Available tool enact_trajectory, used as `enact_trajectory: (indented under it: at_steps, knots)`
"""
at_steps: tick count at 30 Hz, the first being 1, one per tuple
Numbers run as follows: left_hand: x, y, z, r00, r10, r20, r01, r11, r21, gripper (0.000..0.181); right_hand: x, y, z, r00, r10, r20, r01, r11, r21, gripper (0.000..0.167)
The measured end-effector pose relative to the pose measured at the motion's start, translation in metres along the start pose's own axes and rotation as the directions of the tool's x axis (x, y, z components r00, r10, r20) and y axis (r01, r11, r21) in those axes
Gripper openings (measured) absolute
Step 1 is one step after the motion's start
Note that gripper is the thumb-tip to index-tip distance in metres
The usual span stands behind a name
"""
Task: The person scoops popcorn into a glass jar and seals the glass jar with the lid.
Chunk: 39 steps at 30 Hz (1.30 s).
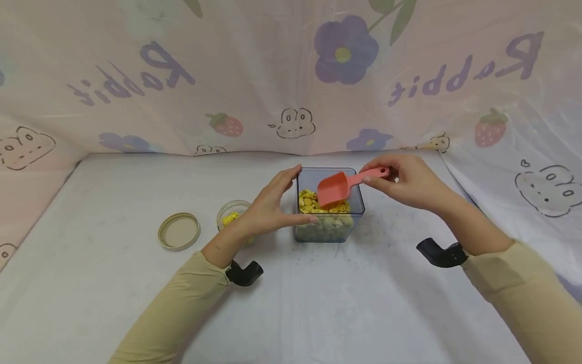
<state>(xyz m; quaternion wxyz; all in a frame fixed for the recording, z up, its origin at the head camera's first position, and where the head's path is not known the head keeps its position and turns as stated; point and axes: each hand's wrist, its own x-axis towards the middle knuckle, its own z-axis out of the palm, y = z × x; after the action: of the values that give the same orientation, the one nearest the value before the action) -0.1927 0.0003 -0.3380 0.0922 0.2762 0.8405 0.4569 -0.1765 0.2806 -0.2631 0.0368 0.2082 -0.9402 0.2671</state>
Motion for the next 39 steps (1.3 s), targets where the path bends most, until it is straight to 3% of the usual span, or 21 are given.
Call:
enact_trajectory:
  at_steps: [7,12,24,33,39]
  knots:
    - [0.001,0.000,-0.001,1.000,0.000,0.001,0.000,1.000,0.006,0.107,0.008,-0.007,-0.017,0.993,-0.091,0.069,0.096,0.992,-0.076,0.014]
    - [0.001,-0.001,0.000,1.000,0.008,-0.005,-0.008,1.000,-0.001,0.107,0.013,-0.008,-0.024,0.989,-0.096,0.113,0.110,0.986,-0.123,0.017]
    - [0.001,0.000,0.001,1.000,0.018,-0.009,-0.018,1.000,-0.007,0.107,0.016,-0.007,-0.028,0.967,-0.115,0.228,0.136,0.988,-0.078,0.020]
    - [0.001,-0.001,0.001,1.000,0.015,-0.013,-0.016,1.000,-0.010,0.106,0.014,-0.012,0.000,0.961,-0.180,0.211,0.180,0.983,0.022,0.016]
    - [0.000,-0.001,0.001,1.000,0.012,-0.019,-0.012,1.000,-0.008,0.107,0.012,-0.018,0.015,0.974,-0.127,0.187,0.121,0.992,0.043,0.014]
